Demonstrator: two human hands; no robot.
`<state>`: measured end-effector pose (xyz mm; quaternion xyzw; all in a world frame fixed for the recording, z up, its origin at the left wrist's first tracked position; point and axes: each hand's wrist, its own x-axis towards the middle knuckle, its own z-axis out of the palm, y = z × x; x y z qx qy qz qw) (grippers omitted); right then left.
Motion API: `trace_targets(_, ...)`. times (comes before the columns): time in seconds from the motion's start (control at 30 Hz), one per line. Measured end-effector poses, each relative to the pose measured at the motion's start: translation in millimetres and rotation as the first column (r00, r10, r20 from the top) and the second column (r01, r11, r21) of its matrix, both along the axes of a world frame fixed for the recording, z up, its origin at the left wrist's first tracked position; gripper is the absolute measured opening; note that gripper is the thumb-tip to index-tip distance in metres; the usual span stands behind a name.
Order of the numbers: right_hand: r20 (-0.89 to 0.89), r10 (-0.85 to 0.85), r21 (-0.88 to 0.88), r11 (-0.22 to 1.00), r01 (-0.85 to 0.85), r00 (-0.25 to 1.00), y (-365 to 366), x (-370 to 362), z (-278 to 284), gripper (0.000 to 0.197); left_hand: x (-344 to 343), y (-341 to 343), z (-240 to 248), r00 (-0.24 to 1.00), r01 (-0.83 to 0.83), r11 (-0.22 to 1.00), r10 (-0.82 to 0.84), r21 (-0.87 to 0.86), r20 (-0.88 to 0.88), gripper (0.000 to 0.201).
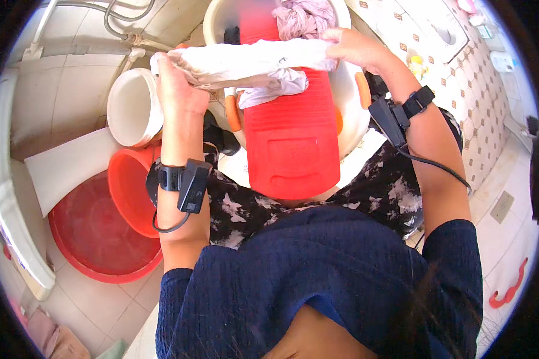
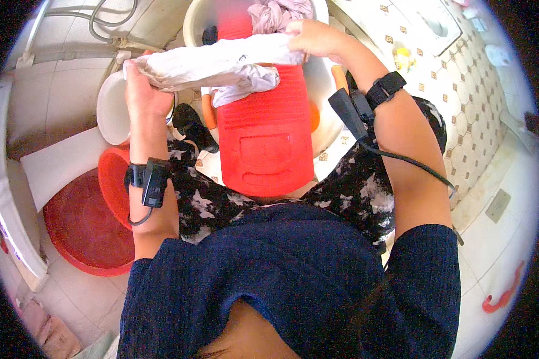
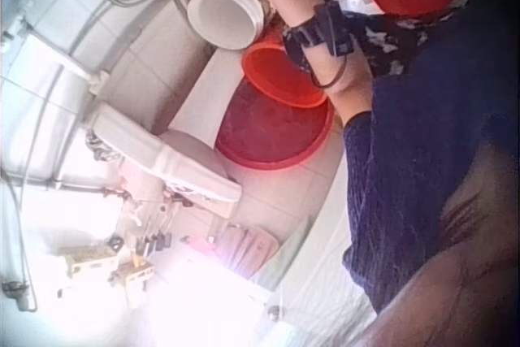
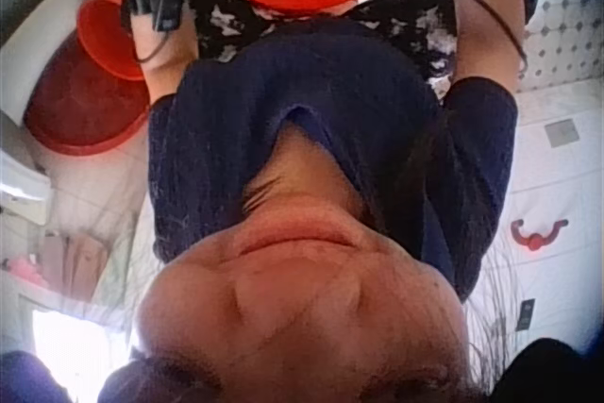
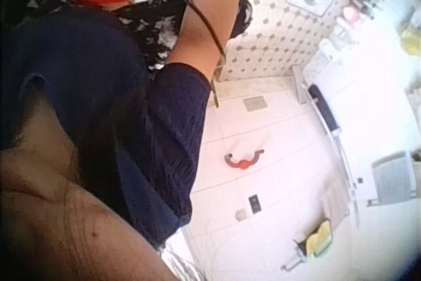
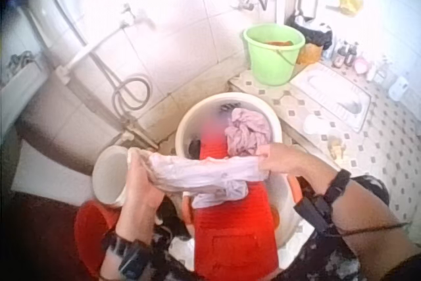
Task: Hand washing laundry in a basin using a washboard and soap.
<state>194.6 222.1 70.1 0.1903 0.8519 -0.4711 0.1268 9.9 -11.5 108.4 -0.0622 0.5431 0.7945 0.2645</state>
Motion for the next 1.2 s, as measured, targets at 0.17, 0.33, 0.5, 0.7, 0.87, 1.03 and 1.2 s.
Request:
trace_targets(0.17,-0.050,-0.373,-0.472,0.826,0.307,0.926,6,16,6,0.016,12,-2,-1,0.994,-0.101,0.993,0.103,-0.059,0.042,0.038)
trace_targets(0.33,-0.067,-0.558,-0.829,0.492,0.265,0.827,14,19,12,0.017,40,4,-21,0.824,0.562,0.762,-0.549,-0.321,0.139,0.025)
trace_targets(0.5,-0.048,-0.491,-0.936,0.327,0.133,0.870,-6,10,33,0.023,42,7,-43,0.311,0.428,0.174,-0.950,-0.887,-0.037,0.046)
trace_targets(0.7,0.033,-0.442,-0.983,0.148,0.109,0.896,-19,9,58,0.029,90,57,-15,0.461,0.773,0.545,-0.834,-0.324,-0.303,0.060)
trace_targets(0.87,0.178,-0.475,-0.984,-0.093,0.152,0.862,-9,13,61,0.031,98,71,-7,0.648,0.685,0.704,-0.707,-0.190,-0.283,0.057)
trace_targets(1.03,0.184,-0.498,-0.939,0.167,0.302,0.847,-5,11,69,0.029,79,80,-13,0.635,0.755,0.655,-0.742,-0.030,-0.216,0.033)
trace_targets(1.2,0.105,-0.386,-0.713,0.613,0.340,0.916,53,19,74,0.039,66,91,-8,0.714,0.684,0.677,-0.697,0.271,-0.060,0.039)
